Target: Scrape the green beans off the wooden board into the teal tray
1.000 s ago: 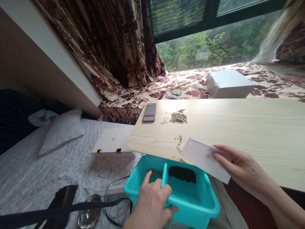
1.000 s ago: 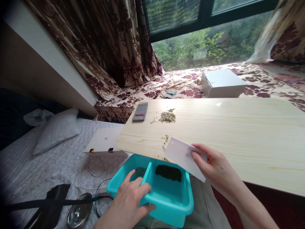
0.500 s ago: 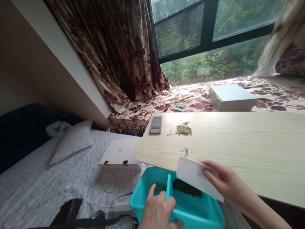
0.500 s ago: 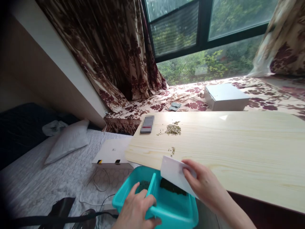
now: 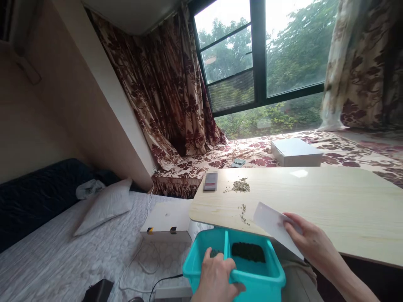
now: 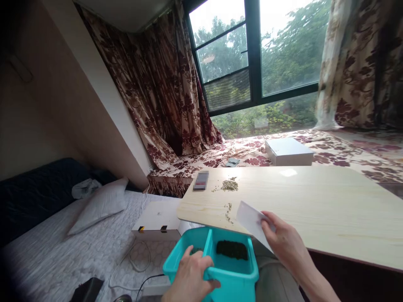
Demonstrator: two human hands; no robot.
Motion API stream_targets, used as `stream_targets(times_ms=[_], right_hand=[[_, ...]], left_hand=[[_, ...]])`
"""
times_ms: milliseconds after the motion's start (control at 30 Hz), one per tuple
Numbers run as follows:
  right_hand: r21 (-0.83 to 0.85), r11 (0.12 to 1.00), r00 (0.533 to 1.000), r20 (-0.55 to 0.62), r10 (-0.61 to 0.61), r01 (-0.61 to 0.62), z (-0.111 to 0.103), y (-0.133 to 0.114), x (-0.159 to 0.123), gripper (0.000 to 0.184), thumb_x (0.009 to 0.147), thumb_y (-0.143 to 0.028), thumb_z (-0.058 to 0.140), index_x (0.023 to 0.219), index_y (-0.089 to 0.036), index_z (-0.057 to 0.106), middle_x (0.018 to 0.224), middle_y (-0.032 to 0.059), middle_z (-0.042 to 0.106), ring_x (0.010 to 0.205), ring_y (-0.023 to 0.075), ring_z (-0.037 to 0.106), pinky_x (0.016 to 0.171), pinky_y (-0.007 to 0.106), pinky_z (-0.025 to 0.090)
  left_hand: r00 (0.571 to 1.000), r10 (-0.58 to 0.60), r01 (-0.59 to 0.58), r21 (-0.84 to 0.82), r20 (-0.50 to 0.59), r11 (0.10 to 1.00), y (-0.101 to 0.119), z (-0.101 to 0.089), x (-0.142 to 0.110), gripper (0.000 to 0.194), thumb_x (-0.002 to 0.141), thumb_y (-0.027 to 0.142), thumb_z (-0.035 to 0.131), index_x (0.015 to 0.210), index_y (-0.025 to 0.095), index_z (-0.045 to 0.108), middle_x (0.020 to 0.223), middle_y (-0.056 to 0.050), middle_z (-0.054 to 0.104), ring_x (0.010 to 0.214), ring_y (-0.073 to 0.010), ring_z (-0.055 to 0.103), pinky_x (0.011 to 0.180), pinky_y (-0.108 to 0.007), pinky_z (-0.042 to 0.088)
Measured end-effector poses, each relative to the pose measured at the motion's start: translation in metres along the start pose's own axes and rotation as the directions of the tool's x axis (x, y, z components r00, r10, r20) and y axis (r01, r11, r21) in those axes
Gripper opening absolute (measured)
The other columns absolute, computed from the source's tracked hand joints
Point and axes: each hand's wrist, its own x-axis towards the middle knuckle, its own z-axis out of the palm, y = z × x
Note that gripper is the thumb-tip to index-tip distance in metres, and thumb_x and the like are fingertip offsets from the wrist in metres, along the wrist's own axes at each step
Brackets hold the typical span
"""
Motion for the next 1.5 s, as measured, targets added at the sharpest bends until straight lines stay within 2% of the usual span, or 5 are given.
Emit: stream_targets(times_ms=[167,633,900,1200,1500], right_hand=[[0.088,0.995,0.993,0.113,0.025,-0.036,-0.013,0.001,0.001,0.033,0.075,-0.045,0.053,0.086,-0.025,0.077,0.079,0.0069,0.081,0.067,0.0289,0.075,0.052,0.034,0.054],[0.063,0.990,0.967,0.231,0.109,-0.127,0.003,0.004,0.017,0.037,0.072,-0.047,0.051,0.086,-0.023,0.076,0.082,0.0085,0.081,0.072,0.0285,0.075,0.059,0.035,0.056],[0.087,0.986,0.952,0.285,0.109,-0.139,0.003,-0.002,0.024,0.035,0.074,-0.048,0.053,0.085,-0.024,0.076,0.077,0.0066,0.079,0.063,0.0254,0.071,0.050,0.032,0.052],[0.100,0.983,0.936,0.335,0.111,-0.152,-0.003,-0.008,0.025,0.037,0.075,-0.049,0.053,0.087,-0.023,0.077,0.066,0.0046,0.075,0.054,0.0233,0.066,0.045,0.032,0.049],[0.129,0.980,0.928,0.360,0.094,-0.149,0.005,-0.009,0.021,0.034,0.077,-0.048,0.056,0.088,-0.023,0.076,0.070,0.0053,0.077,0.055,0.0228,0.066,0.044,0.031,0.049]], left_hand=[[0.999,0.041,-0.041,0.000,-0.008,0.999,0.005,-0.004,-0.009,0.029,0.073,0.045,0.088,0.089,0.025,0.074,0.088,0.000,0.070,0.091,-0.0254,0.069,0.115,-0.053,0.036],[0.984,0.177,-0.178,0.034,0.028,0.984,-0.008,0.023,0.005,0.045,0.065,0.061,0.092,0.085,0.024,0.074,0.081,-0.001,0.068,0.081,-0.0256,0.069,0.113,-0.061,0.036],[0.973,0.170,-0.171,-0.004,0.158,0.985,-0.003,0.006,0.010,0.038,0.070,0.053,0.092,0.087,0.024,0.074,0.084,-0.001,0.069,0.086,-0.0253,0.069,0.115,-0.062,0.033],[0.975,0.157,-0.162,0.018,0.157,0.987,-0.003,0.001,0.012,0.038,0.070,0.051,0.093,0.084,0.023,0.072,0.083,-0.001,0.068,0.084,-0.0246,0.069,0.115,-0.060,0.035],[0.974,0.189,-0.191,0.000,0.125,0.982,-0.003,0.001,0.013,0.035,0.071,0.046,0.094,0.085,0.023,0.072,0.081,0.000,0.068,0.085,-0.0252,0.070,0.114,-0.063,0.036]])
